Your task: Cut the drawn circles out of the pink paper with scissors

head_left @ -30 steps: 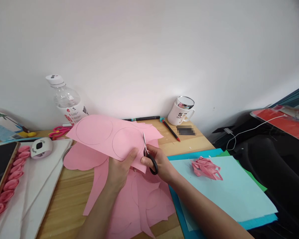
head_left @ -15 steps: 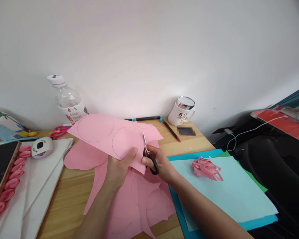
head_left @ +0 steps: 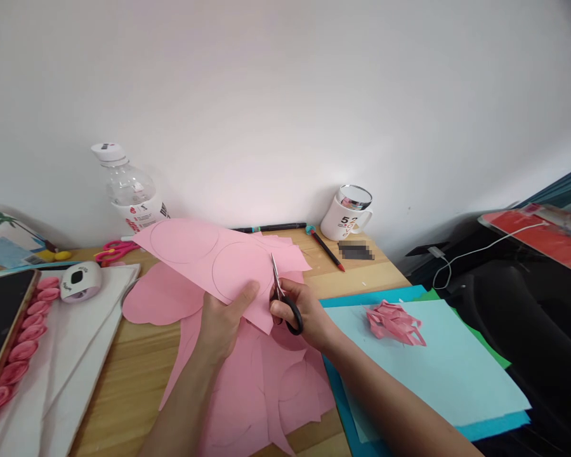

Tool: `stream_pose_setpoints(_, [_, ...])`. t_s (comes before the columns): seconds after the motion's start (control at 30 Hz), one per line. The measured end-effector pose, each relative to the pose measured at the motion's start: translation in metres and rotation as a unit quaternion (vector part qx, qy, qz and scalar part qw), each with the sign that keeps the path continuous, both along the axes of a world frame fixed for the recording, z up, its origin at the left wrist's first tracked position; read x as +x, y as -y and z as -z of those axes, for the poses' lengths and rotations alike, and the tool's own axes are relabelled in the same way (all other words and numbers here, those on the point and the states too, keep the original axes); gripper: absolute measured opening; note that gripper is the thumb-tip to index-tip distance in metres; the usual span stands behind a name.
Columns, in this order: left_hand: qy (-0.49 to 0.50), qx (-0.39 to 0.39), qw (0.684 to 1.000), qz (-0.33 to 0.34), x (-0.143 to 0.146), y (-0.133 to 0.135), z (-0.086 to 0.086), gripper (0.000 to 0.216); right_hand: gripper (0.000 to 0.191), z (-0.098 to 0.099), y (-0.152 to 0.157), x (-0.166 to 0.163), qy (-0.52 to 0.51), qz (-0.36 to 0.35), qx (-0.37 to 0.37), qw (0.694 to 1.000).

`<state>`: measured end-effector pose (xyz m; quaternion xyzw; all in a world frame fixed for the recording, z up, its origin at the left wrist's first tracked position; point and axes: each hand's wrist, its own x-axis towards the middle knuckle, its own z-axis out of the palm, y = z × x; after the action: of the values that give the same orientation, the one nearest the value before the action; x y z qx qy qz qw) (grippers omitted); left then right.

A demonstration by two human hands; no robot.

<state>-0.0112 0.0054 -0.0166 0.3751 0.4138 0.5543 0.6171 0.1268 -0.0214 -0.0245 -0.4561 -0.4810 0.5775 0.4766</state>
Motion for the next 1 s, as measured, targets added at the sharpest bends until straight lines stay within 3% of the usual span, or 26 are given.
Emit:
stream_pose_setpoints(0.6, [0.01,-0.016,1.0,0.007,0.0003,0.0015,-0.0065,0.028,0.021,0.0056,-0.0005,-0.0007,-0.013,0.0,-0.016,1.0])
stream_pose_setpoints(1.0, [0.023,-0.021,1.0,-0.003,-0.0002,0.0001,-0.0048,0.054,0.017,0.0059,-0.0009,-0.0015,-0.006,0.006,-0.02,1.0])
